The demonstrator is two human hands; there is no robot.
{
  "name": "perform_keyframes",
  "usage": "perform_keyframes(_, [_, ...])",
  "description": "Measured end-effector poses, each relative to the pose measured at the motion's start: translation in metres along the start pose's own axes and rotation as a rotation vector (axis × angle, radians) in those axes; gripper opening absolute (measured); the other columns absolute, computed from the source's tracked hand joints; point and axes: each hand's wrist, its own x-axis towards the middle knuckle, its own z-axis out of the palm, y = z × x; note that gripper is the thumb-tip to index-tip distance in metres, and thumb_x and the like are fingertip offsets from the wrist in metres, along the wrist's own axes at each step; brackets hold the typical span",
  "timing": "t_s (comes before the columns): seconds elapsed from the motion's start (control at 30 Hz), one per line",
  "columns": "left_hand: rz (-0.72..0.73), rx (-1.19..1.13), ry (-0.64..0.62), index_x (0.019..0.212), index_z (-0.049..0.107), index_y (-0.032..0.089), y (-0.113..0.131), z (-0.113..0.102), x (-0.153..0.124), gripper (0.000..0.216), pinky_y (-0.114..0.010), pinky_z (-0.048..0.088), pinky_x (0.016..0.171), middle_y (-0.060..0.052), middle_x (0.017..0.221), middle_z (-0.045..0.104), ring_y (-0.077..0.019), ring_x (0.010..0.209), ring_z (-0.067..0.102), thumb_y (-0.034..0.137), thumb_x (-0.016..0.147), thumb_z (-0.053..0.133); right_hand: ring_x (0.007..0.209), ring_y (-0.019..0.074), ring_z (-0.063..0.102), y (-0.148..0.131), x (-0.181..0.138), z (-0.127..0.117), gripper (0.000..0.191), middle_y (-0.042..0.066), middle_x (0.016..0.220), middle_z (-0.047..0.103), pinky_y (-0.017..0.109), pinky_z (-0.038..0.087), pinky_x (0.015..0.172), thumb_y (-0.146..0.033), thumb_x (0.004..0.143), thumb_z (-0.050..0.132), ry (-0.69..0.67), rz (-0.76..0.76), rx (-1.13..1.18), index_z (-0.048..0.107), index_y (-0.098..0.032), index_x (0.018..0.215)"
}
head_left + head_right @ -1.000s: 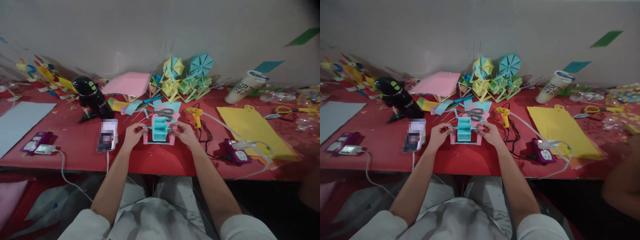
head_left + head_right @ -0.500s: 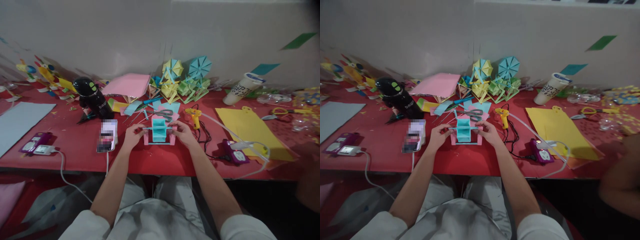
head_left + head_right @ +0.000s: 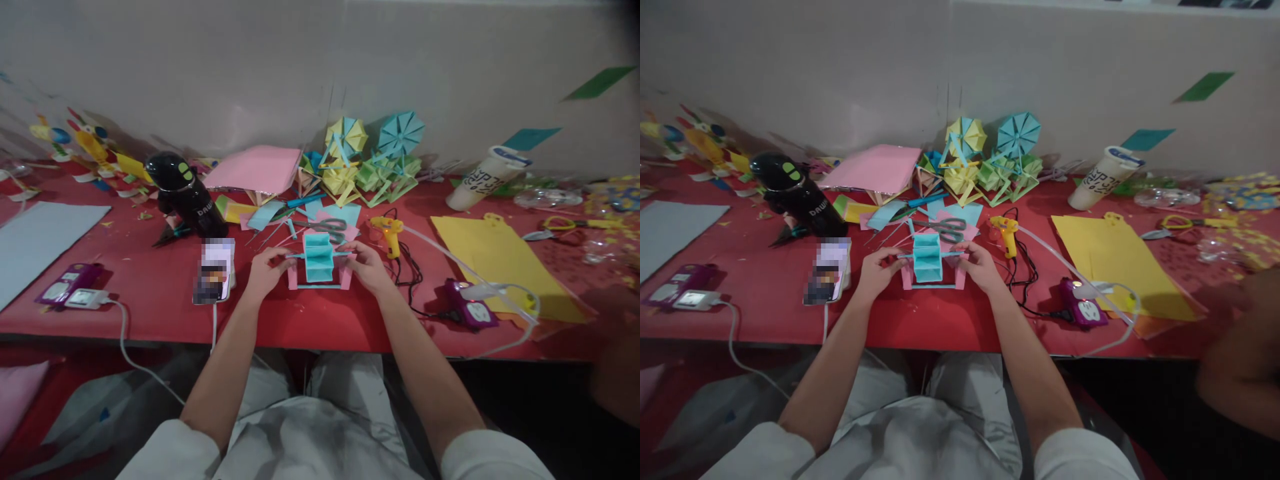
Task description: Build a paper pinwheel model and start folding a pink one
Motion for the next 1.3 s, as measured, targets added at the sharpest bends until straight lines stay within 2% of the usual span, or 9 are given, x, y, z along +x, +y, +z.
perform_keyframes(0.13, [-0.01, 0.027, -0.013, 0.086, 0.072, 0.02, 0.0, -0.001, 0.0, 0.017, -0.033, 0.05, 0.079, -0.005, 0.092, 0.075, -0.0189, 0.084, 0.066, 0.031, 0.074, 0.072, 0.085, 0.0177, 0.062, 0.0, 0.001, 0.0, 0.022, 0.003, 0.094, 0.067, 0.033, 0.052, 0.078, -0.033, 0.071, 0.071, 0.033, -0.048, -0.058, 0.064, -0.022, 0.089])
perform_keyframes(0.27, [0.067, 0.046, -0.039, 0.103, 0.069, 0.021, 0.01, -0.008, -0.003, 0.029, -0.033, 0.049, 0.084, -0.006, 0.108, 0.072, -0.0192, 0.092, 0.065, 0.033, 0.077, 0.071, 0.091, 0.0193, 0.062, -0.006, -0.001, 0.003, 0.019, 0.003, 0.096, 0.067, 0.035, 0.051, 0.083, -0.032, 0.072, 0.069, 0.035, -0.09, -0.097, 0.064, -0.023, 0.089])
perform_keyframes(0.43, [0.295, 0.186, 0.048, 0.105, 0.066, 0.023, 0.07, -0.009, -0.002, 0.023, -0.038, 0.044, 0.097, -0.006, 0.112, 0.07, -0.023, 0.108, 0.061, 0.033, 0.084, 0.064, 0.084, 0.0188, 0.062, -0.011, -0.002, 0.006, 0.023, 0.003, 0.093, 0.066, 0.035, 0.053, 0.078, -0.038, 0.073, 0.071, 0.024, -0.07, -0.09, 0.063, -0.024, 0.089])
perform_keyframes(0.53, [0.382, 0.399, -0.159, 0.1, 0.069, 0.023, 0.11, 0.01, 0.008, 0.02, -0.043, 0.037, 0.104, -0.005, 0.113, 0.069, -0.0267, 0.114, 0.057, 0.03, 0.081, 0.066, 0.082, 0.0182, 0.061, -0.009, -0.001, 0.006, 0.028, 0.003, 0.093, 0.065, 0.034, 0.053, 0.076, -0.041, 0.071, 0.073, 0.026, -0.079, -0.068, 0.063, -0.024, 0.091])
perform_keyframes(0.63, [0.397, 0.63, -0.323, 0.097, 0.07, 0.02, 0.129, 0.04, 0.021, 0.021, -0.048, 0.032, 0.106, -0.01, 0.125, 0.063, -0.0331, 0.125, 0.048, 0.024, 0.077, 0.069, 0.08, 0.0176, 0.061, -0.004, 0.0, 0.006, 0.032, 0.003, 0.094, 0.064, 0.033, 0.053, 0.075, -0.041, 0.069, 0.075, 0.038, -0.098, -0.011, 0.062, -0.024, 0.092])
perform_keyframes(0.73, [0.394, 0.863, -0.451, 0.092, 0.071, 0.017, 0.129, 0.064, 0.031, 0.017, -0.053, 0.03, 0.105, -0.016, 0.118, 0.065, -0.0366, 0.126, 0.045, 0.021, 0.076, 0.067, 0.084, 0.0181, 0.062, 0.0, 0.002, 0.007, 0.036, 0.003, 0.094, 0.064, 0.033, 0.053, 0.078, -0.043, 0.066, 0.077, 0.041, -0.104, 0.035, 0.06, -0.024, 0.091])
perform_keyframes(0.83, [0.354, 0.927, -0.484, 0.086, 0.072, 0.015, 0.124, 0.077, 0.038, 0.013, -0.054, 0.03, 0.103, -0.017, 0.107, 0.068, -0.0378, 0.119, 0.05, 0.019, 0.074, 0.069, 0.089, 0.0195, 0.061, 0.0, 0.003, 0.007, 0.04, 0.003, 0.092, 0.063, 0.034, 0.053, 0.082, -0.05, 0.064, 0.078, 0.049, -0.131, 0.004, 0.059, -0.024, 0.089])
perform_keyframes(1.07, [0.262, 0.844, -0.429, 0.067, 0.064, 0.017, 0.121, 0.077, 0.048, 0.01, -0.052, 0.035, 0.095, -0.012, 0.078, 0.069, -0.0346, 0.096, 0.061, 0.014, 0.067, 0.074, 0.097, 0.0204, 0.061, -0.001, 0.003, 0.006, 0.045, 0.005, 0.099, 0.064, 0.034, 0.052, 0.085, -0.054, 0.065, 0.078, 0.037, -0.143, -0.044, 0.056, -0.025, 0.092])
perform_keyframes(1.3, [0.247, 0.911, -0.579, 0.074, 0.065, 0.016, 0.127, 0.081, 0.052, 0.012, -0.052, 0.034, 0.097, -0.012, 0.081, 0.071, -0.0341, 0.093, 0.066, 0.012, 0.067, 0.073, 0.086, 0.0162, 0.062, 0.005, 0.002, 0.006, 0.042, 0.001, 0.091, 0.063, 0.028, 0.05, 0.076, -0.046, 0.063, 0.081, 0.022, -0.099, 0.004, 0.056, -0.023, 0.088])
